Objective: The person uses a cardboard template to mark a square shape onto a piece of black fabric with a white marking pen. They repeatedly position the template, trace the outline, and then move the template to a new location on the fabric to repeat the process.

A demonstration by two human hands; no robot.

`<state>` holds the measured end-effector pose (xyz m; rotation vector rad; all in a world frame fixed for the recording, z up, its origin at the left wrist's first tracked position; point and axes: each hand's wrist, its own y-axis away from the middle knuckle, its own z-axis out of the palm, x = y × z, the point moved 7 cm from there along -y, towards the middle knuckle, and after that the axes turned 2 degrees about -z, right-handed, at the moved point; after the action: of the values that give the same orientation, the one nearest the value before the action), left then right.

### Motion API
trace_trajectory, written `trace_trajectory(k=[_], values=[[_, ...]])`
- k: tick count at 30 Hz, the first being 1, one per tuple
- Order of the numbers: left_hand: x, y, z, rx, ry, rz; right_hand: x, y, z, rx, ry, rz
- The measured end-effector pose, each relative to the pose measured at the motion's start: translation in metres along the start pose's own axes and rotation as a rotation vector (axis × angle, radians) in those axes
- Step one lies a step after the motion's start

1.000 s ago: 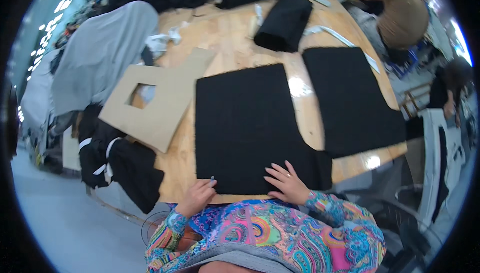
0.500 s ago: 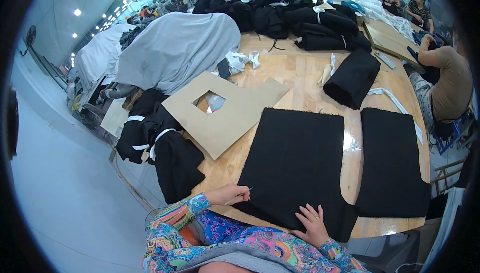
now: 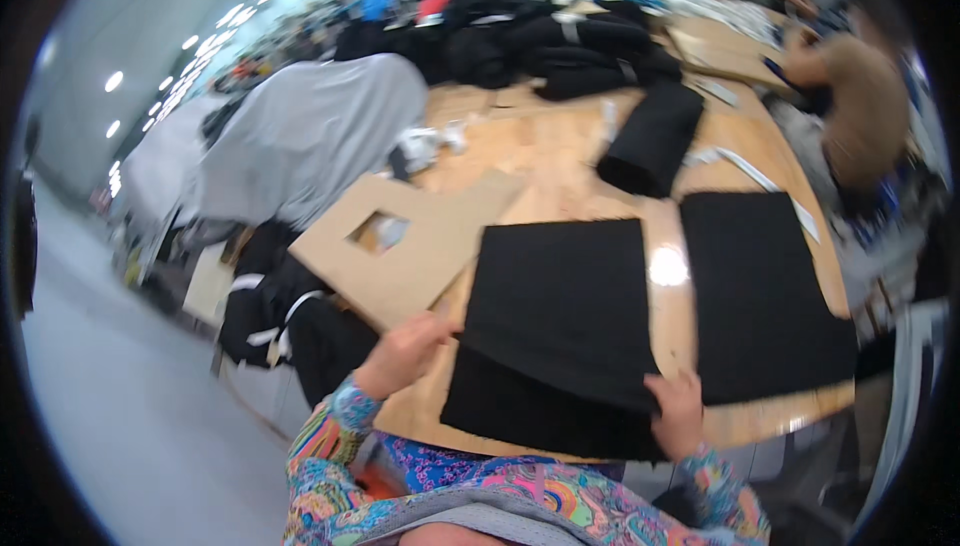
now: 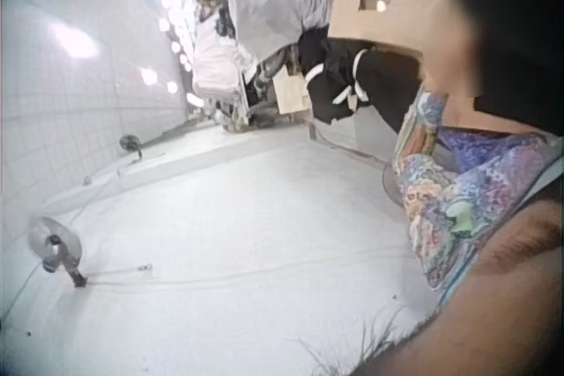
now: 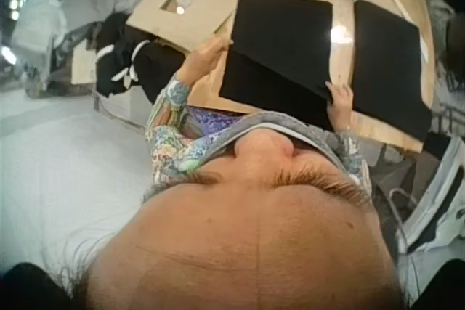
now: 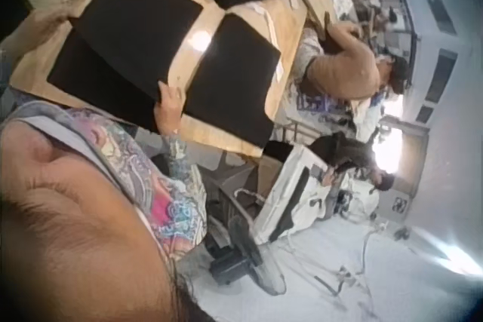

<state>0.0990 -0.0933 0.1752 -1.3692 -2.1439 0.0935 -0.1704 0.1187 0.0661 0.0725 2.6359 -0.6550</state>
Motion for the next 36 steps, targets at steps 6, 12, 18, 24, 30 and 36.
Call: trace_trajectory(k=[6, 12, 18, 24, 30, 36], values=[[0.053, -0.045, -0.081, 0.552, 0.027, 0.320, -0.005, -0.059, -0.167, 0.340, 0.165, -0.172], [0.072, -0.172, -0.078, 0.664, 0.345, 0.122, 0.042, -0.098, -0.277, 0.492, 0.577, -0.113], [0.036, -0.306, -0.004, 0.529, 0.147, 0.217, 0.195, -0.181, -0.283, 0.222, 0.623, 0.028], [0.051, -0.381, 0.044, 0.860, 0.229, 0.255, 0.267, -0.200, -0.363, 0.574, 0.960, 0.131], [0.102, -0.334, 0.047, 0.679, 0.549, 0.354, 0.263, -0.165, -0.398, 0.749, 0.930, 0.001], [0.122, -0.256, 0.148, 0.451, 0.433, 0.485, 0.320, -0.067, -0.338, 0.591, 0.992, 0.123]])
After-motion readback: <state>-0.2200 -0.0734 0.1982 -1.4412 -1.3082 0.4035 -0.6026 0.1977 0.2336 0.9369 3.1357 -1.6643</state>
